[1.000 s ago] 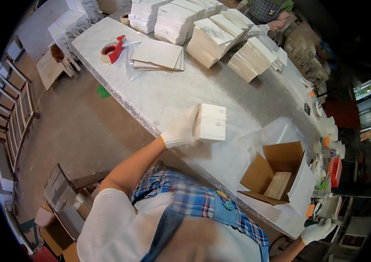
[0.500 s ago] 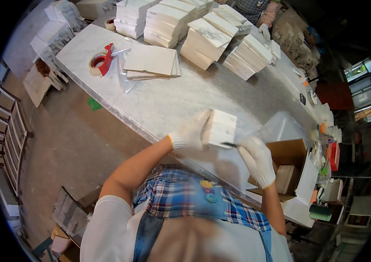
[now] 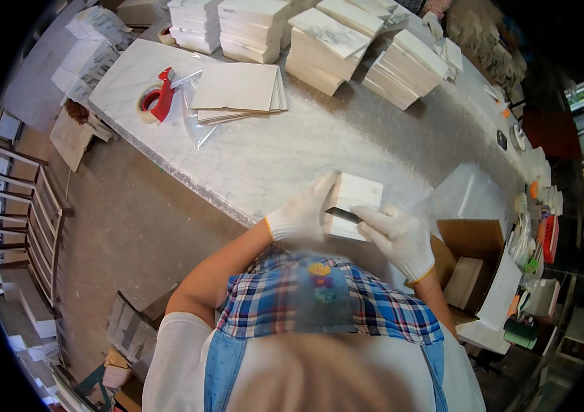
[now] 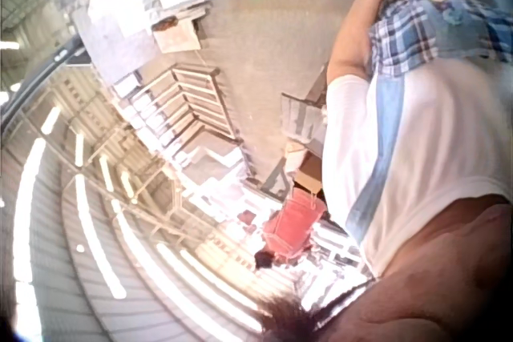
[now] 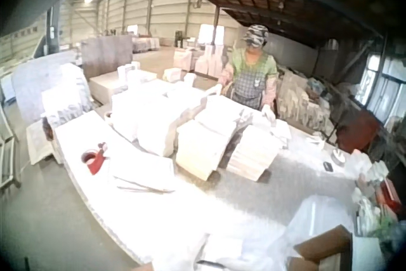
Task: The person wraps rectangular white tiles in plastic wrap at a workbench. They pick up tiles, wrap them, and place them into a cardboard box. Another person is visible in the background working at a separate station.
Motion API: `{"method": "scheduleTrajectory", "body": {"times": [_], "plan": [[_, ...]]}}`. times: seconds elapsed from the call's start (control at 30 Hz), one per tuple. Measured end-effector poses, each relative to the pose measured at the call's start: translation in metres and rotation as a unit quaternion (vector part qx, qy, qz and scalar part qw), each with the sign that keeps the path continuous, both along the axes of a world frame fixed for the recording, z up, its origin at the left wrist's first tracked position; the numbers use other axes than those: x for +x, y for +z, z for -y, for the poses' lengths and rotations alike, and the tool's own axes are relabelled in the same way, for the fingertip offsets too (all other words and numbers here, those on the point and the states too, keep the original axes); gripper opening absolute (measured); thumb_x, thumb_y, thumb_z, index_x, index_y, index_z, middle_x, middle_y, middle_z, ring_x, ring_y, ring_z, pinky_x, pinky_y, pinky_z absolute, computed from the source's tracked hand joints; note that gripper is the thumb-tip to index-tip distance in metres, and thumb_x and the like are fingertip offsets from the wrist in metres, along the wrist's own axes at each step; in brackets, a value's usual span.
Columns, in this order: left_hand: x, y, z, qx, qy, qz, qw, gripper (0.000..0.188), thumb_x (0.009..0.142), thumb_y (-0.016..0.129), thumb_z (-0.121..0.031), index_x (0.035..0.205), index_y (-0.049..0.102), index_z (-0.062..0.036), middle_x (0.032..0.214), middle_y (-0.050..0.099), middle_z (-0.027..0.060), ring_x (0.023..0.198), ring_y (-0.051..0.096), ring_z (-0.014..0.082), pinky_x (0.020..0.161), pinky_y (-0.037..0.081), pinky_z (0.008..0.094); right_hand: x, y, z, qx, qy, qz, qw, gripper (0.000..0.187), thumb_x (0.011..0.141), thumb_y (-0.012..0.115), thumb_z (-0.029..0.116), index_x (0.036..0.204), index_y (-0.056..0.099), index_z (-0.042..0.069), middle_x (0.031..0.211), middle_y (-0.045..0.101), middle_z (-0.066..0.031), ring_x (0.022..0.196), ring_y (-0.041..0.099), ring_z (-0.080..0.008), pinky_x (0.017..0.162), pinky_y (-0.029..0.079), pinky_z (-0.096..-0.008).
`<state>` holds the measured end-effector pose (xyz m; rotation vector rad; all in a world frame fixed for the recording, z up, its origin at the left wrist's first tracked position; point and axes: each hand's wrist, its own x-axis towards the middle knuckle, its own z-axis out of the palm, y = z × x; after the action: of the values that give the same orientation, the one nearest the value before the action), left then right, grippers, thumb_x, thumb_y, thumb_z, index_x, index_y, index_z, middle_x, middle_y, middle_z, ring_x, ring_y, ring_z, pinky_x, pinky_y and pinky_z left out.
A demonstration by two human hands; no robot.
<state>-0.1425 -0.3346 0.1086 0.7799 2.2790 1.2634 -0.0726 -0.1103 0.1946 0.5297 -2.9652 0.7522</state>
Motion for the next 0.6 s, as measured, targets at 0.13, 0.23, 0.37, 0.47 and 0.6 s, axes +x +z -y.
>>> {"method": "scheduleTrajectory", "body": {"times": [0.13,0.23,0.37,0.47,0.6], "plan": [[-0.001,-0.008,-0.001,0.039,0.002,-0.021,0.999,0.101,0.077,0.078,-0.018,0.156,0.022,0.0114,0.147,0.044,0.036,0.138,0.046,0.0487,0.114,0.042,0.0464,-0.003,0.007,0.001,0.1,0.034,-0.047,0.993,0.031,0.09,0.074,0.028,0.121,0.076,0.025,0.072,0.057,-0.0056,0.068,0.06,-0.0244,0.06,0.048,-0.0391],[-0.005,0.002,-0.001,0.037,-0.014,0.0,0.999,0.103,0.077,0.08,-0.02,0.157,0.021,0.0105,0.148,0.044,0.036,0.138,0.046,0.0487,0.115,0.041,0.0465,-0.006,0.008,0.001,0.123,0.053,-0.053,0.99,0.034,0.089,0.073,0.028,0.123,0.073,0.027,0.071,0.057,-0.0046,0.068,0.06,-0.0238,0.059,0.048,-0.0388],[-0.005,-0.025,-0.002,0.029,-0.005,-0.053,0.998,0.106,0.075,0.081,-0.023,0.157,0.021,0.0081,0.146,0.046,0.0351,0.137,0.047,0.0486,0.114,0.042,0.0469,-0.01,0.004,-0.002,0.133,0.082,-0.069,0.985,0.037,0.09,0.071,0.027,0.127,0.07,0.029,0.071,0.058,-0.0044,0.067,0.062,-0.0249,0.059,0.049,-0.0391],[-0.003,-0.026,-0.001,0.019,0.006,-0.057,0.998,0.106,0.075,0.082,-0.025,0.157,0.022,0.0071,0.145,0.047,0.0346,0.136,0.048,0.0488,0.114,0.042,0.0475,-0.014,0.005,-0.003,0.153,0.1,-0.053,0.982,0.036,0.09,0.071,0.026,0.126,0.07,0.025,0.07,0.06,-0.0067,0.068,0.064,-0.0273,0.059,0.049,-0.041],[-0.008,-0.015,-0.001,0.038,0.005,-0.042,0.998,0.102,0.074,0.082,-0.024,0.153,0.027,0.0072,0.141,0.049,0.0338,0.133,0.049,0.0497,0.111,0.043,0.0481,-0.02,0.015,0.0,0.158,0.123,-0.019,0.98,0.035,0.091,0.069,0.024,0.127,0.07,0.021,0.071,0.063,-0.0094,0.069,0.065,-0.0309,0.06,0.05,-0.0423]]}}
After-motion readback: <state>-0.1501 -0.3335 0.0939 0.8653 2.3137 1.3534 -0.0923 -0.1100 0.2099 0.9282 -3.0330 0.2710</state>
